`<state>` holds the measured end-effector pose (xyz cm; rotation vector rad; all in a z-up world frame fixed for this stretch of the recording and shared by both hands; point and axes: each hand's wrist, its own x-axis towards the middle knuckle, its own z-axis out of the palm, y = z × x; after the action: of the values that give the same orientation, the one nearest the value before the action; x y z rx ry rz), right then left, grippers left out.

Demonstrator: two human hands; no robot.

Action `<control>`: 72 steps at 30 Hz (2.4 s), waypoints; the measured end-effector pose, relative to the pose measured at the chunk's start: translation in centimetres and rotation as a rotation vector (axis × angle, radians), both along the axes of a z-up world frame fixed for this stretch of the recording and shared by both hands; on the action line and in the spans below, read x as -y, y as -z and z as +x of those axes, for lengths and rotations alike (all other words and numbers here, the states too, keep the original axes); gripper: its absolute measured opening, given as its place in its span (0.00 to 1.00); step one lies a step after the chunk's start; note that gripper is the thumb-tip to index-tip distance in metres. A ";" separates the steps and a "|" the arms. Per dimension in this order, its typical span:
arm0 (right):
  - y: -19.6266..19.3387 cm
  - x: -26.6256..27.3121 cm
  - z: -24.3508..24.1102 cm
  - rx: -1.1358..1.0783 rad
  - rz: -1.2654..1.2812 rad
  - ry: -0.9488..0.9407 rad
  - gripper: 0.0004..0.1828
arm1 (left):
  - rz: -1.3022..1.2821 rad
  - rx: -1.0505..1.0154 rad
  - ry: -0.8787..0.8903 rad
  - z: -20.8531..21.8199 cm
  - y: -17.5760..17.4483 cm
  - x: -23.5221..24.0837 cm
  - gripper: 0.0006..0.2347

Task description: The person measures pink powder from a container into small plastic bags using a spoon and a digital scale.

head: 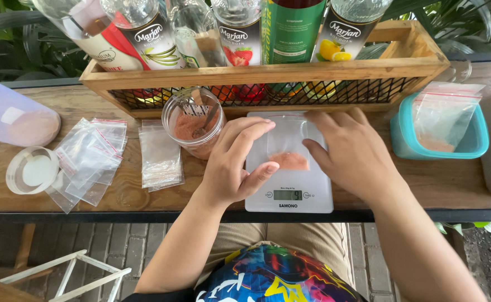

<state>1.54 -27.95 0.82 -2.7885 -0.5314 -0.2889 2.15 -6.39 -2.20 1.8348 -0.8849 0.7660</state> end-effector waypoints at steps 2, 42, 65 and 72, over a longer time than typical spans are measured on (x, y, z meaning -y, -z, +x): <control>-1.2 -1.1 0.9 -0.083 -0.045 -0.003 0.20 | 0.003 -0.001 0.002 0.0 0.1 0.0 0.22; -6.8 -0.9 -1.5 0.113 0.111 -0.435 0.07 | -0.261 -0.699 0.677 -0.3 -0.2 0.8 0.28; 0.2 2.7 3.1 -0.038 1.180 0.068 0.05 | -0.351 -0.650 0.042 3.0 -3.7 4.4 0.05; -0.1 2.3 2.8 -0.012 1.228 0.023 0.03 | -0.463 -0.745 0.140 2.4 -4.4 3.8 0.04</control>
<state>4.29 -30.21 0.87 -1.5979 -0.1833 -0.4140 4.60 -10.23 2.22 1.4454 -0.3049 0.1354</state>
